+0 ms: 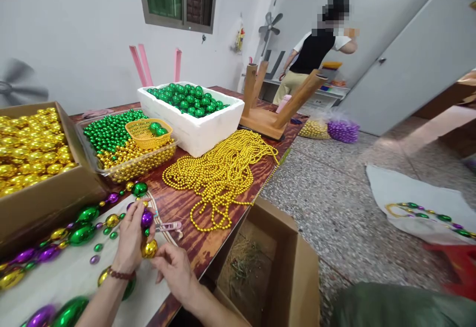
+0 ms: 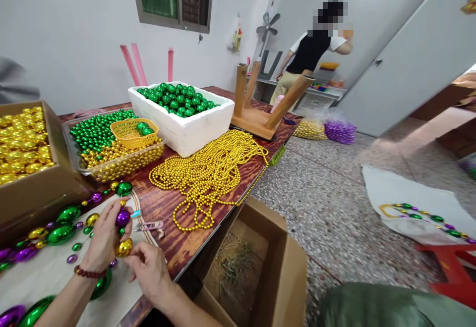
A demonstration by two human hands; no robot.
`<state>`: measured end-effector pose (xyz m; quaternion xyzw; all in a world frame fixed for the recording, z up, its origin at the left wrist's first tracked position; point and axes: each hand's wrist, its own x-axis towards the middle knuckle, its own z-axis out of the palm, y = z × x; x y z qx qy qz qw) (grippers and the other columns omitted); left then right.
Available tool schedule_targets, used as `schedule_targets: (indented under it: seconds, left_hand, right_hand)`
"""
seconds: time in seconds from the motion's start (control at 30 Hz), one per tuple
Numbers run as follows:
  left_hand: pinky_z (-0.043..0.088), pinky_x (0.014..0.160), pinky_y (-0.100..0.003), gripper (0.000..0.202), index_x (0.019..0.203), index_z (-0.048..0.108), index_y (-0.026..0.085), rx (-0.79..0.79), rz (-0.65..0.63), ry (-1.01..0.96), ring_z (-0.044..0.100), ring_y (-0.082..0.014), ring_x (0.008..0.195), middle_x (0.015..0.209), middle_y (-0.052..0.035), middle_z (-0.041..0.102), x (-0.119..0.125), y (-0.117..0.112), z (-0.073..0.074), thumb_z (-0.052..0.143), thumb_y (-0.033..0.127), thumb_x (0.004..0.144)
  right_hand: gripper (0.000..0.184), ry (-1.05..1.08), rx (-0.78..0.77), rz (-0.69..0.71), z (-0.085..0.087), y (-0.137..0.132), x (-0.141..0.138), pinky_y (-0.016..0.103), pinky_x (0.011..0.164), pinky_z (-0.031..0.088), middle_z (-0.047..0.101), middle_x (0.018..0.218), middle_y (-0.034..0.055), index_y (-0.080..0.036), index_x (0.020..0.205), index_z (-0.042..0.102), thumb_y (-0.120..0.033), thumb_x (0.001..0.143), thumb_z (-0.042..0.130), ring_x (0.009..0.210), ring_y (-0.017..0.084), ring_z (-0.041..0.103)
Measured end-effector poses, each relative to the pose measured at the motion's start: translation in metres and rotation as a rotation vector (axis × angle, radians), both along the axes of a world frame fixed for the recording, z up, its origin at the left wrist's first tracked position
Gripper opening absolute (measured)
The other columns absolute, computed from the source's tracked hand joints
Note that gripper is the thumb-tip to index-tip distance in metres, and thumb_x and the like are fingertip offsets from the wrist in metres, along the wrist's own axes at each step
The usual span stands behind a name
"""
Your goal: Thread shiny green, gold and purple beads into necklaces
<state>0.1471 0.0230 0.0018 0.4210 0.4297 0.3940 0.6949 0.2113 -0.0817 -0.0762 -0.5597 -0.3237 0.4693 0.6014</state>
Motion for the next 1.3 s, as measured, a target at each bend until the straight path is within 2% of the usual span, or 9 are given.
schedule_targets:
  seconds: [0.17,0.23,0.37,0.6,0.8,0.93,1.03,1.2,1.3]
  left_hand:
    - [0.018,0.032,-0.014,0.046,0.104,0.061,0.024,-0.093,-0.376,0.131,0.040,-0.0044,0.036,0.071,0.0041,0.061,-0.004,0.003,0.008,0.073,0.057,0.076]
    - [0.017,0.032,-0.015,0.045,0.105,0.063,0.023,-0.100,-0.481,0.186,0.040,-0.0057,0.034,0.064,0.0038,0.058,-0.001,0.000,0.012,0.073,0.057,0.077]
    - [0.018,0.031,-0.016,0.044,0.099,0.067,0.019,-0.087,-0.599,0.204,0.045,-0.0067,0.036,0.065,0.0010,0.060,0.006,-0.001,0.016,0.074,0.056,0.077]
    - [0.024,0.030,-0.014,0.042,0.096,0.064,0.018,-0.174,-0.747,0.246,0.048,-0.0044,0.037,0.070,0.0007,0.065,0.002,0.018,0.005,0.074,0.055,0.078]
    - [0.021,0.030,-0.014,0.036,0.091,0.060,0.019,-0.204,-0.821,0.276,0.043,-0.0035,0.033,0.066,0.0015,0.064,-0.007,0.033,0.010,0.072,0.052,0.081]
    - [0.019,0.030,-0.016,0.037,0.093,0.062,0.019,-0.193,-0.849,0.260,0.044,-0.0051,0.033,0.065,0.0004,0.064,-0.007,0.043,0.014,0.075,0.050,0.079]
    - [0.020,0.032,-0.017,0.037,0.093,0.064,0.018,-0.155,-0.896,0.274,0.043,-0.0050,0.034,0.063,0.0010,0.061,-0.003,0.049,0.021,0.077,0.049,0.078]
    - [0.023,0.035,-0.017,0.026,0.086,0.064,0.020,-0.061,-0.941,0.370,0.040,-0.0051,0.035,0.052,0.0049,0.049,0.004,0.054,0.043,0.073,0.044,0.083]
    - [0.029,0.038,-0.018,0.020,0.084,0.067,0.020,0.009,-0.935,0.401,0.039,-0.0060,0.037,0.051,0.0041,0.047,0.006,0.056,0.052,0.075,0.038,0.081]
  right_hand:
    - [0.027,0.090,0.083,-0.193,0.027,0.020,0.055,0.017,0.040,0.037,0.058,0.058,-0.0063,-0.018,0.082,0.068,-0.044,0.077,0.071,0.039,0.007,0.049]
    - [0.032,0.139,0.085,-0.159,0.033,0.029,0.071,0.019,0.040,0.039,0.064,0.061,-0.0046,-0.018,0.090,0.071,-0.045,0.073,0.074,0.037,0.007,0.048]
    - [0.027,0.252,0.080,-0.102,0.030,0.037,0.077,0.019,0.039,0.040,0.061,0.052,-0.0054,-0.017,0.082,0.071,-0.037,0.066,0.080,0.037,0.008,0.047]
    - [0.029,0.389,0.078,-0.135,0.018,0.046,0.070,0.019,0.038,0.039,0.056,0.048,-0.0069,-0.017,0.078,0.066,-0.037,0.066,0.083,0.036,0.007,0.044]
    - [0.038,0.420,0.175,-0.335,0.018,0.060,0.107,0.014,0.044,0.042,0.058,0.061,-0.0097,-0.021,0.078,0.053,-0.040,0.070,0.085,0.042,0.003,0.045]
    - [0.036,0.470,0.170,-0.195,0.019,0.059,0.100,0.017,0.044,0.045,0.067,0.078,-0.0048,-0.020,0.086,0.061,-0.039,0.068,0.086,0.049,0.005,0.053]
    - [0.037,0.428,0.142,-0.071,0.021,0.059,0.083,0.017,0.042,0.043,0.066,0.068,-0.0030,-0.018,0.084,0.065,-0.039,0.065,0.088,0.049,0.008,0.056]
    - [0.041,0.472,0.258,-0.258,0.033,0.068,0.089,0.017,0.043,0.047,0.070,0.071,-0.0040,-0.022,0.082,0.056,-0.048,0.068,0.086,0.047,0.008,0.058]
    - [0.037,0.491,0.268,-0.171,0.045,0.068,0.096,0.016,0.046,0.049,0.069,0.072,-0.0038,-0.023,0.090,0.060,-0.041,0.071,0.086,0.054,0.009,0.063]
